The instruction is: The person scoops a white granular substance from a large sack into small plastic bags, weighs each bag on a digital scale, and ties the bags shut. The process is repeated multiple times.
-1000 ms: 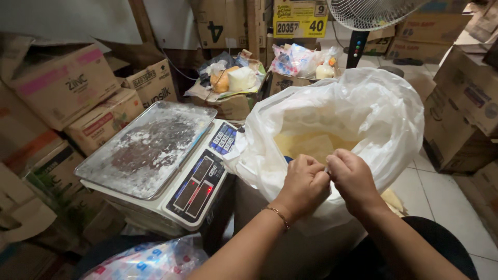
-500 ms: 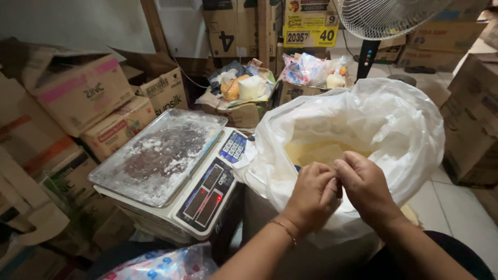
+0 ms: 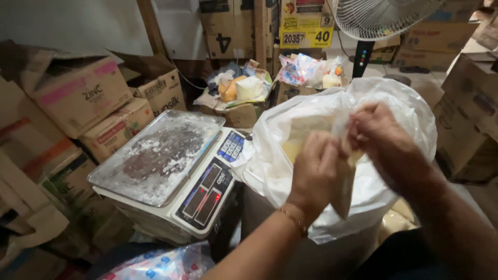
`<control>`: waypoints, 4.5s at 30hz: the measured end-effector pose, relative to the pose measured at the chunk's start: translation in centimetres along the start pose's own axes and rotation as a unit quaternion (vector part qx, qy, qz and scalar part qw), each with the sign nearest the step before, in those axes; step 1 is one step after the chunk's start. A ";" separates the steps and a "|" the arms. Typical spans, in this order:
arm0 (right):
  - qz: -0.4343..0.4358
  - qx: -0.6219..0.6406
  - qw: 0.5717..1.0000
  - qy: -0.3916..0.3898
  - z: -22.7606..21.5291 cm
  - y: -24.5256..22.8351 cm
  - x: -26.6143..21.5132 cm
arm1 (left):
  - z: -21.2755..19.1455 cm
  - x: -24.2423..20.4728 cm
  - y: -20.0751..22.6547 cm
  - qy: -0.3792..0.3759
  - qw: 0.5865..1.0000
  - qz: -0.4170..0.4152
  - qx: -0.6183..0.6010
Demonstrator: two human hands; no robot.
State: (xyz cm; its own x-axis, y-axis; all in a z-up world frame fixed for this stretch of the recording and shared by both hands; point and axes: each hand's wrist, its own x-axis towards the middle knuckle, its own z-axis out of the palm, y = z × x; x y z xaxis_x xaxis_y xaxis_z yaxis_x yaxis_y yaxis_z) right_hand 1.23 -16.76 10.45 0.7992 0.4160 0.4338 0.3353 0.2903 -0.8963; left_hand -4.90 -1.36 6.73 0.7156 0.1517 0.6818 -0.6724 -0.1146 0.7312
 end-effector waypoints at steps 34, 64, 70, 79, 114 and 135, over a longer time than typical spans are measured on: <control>0.544 -0.084 0.824 0.132 -33.0 24.1 -10.3 | 5.4 -4.1 -11.2 -0.083 0.981 -0.136 0.109; -0.280 -0.468 0.826 0.143 -7.3 5.1 9.2 | -11.8 -4.9 -7.3 0.187 0.938 -0.026 0.292; 0.135 -0.250 0.917 -0.280 10.7 8.8 6.8 | -20.3 -6.3 -5.3 0.182 0.916 0.000 0.357; 0.303 -0.174 0.844 -0.406 19.6 17.2 -2.5 | -31.5 -10.9 -1.2 0.226 0.895 -0.096 0.371; 0.526 0.166 0.806 -0.214 22.6 28.8 -10.0 | -30.6 -16.0 -7.4 -0.206 0.831 -0.279 0.435; 0.429 0.076 0.897 -0.067 15.9 20.1 -4.6 | -32.1 -14.9 -5.0 -0.275 0.828 -0.348 0.342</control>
State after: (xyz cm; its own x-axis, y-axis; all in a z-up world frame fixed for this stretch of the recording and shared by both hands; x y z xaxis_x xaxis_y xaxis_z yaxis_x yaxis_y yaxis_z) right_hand -3.60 0.86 -8.09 0.6593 0.6404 -0.3939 -0.4556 -0.0765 -0.8869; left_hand -18.27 28.44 -7.75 0.9894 -0.0328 -0.1415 0.0701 -0.7451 0.6632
